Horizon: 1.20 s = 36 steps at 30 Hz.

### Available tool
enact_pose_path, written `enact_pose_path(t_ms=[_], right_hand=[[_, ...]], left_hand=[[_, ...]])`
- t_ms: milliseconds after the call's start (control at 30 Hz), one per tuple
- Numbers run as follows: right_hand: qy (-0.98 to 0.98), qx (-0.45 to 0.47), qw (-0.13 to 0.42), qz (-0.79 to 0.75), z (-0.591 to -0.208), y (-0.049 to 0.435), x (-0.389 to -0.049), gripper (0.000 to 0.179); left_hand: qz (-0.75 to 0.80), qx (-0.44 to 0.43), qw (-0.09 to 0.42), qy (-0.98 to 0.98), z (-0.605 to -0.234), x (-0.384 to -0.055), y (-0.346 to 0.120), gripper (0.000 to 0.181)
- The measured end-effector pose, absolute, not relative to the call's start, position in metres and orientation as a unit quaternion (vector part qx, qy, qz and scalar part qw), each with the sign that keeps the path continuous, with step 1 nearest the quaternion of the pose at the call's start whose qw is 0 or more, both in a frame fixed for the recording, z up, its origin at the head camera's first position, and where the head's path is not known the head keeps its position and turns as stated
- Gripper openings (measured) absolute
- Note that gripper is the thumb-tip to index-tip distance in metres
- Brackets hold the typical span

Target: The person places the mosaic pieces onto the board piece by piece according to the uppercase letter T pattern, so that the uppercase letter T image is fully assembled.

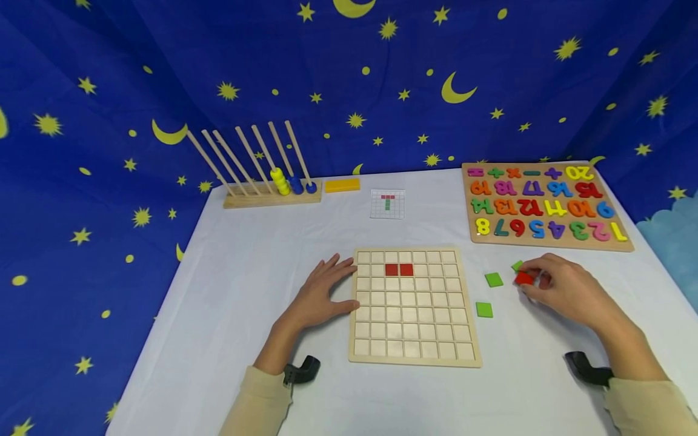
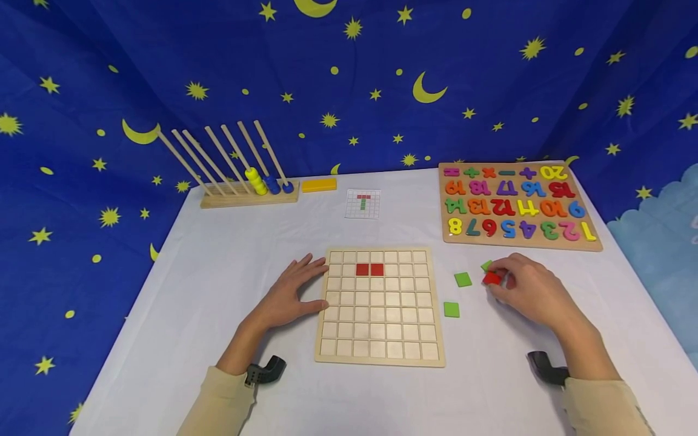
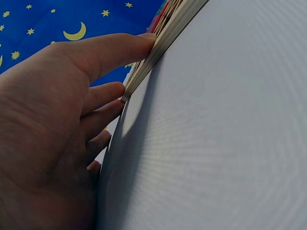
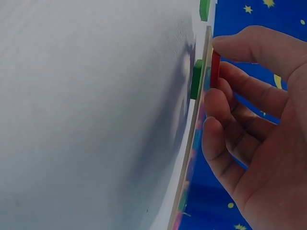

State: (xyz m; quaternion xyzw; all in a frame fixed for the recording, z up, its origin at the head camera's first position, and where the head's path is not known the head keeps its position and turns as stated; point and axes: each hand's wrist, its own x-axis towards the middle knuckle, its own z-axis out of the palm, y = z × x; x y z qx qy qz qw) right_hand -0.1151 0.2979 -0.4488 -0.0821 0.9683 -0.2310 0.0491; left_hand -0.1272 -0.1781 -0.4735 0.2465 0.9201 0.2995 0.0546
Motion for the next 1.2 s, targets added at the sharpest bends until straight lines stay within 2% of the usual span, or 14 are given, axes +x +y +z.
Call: enact_pose_path(t_ms=[1200], right_hand=[[0.969, -0.105, 0.047, -0.218, -0.448, 0.283, -0.12, 0.036]], left_hand=[[0.295, 0.251, 0.049, 0.921, -0.476, -0.128, -0.18, 0.076]])
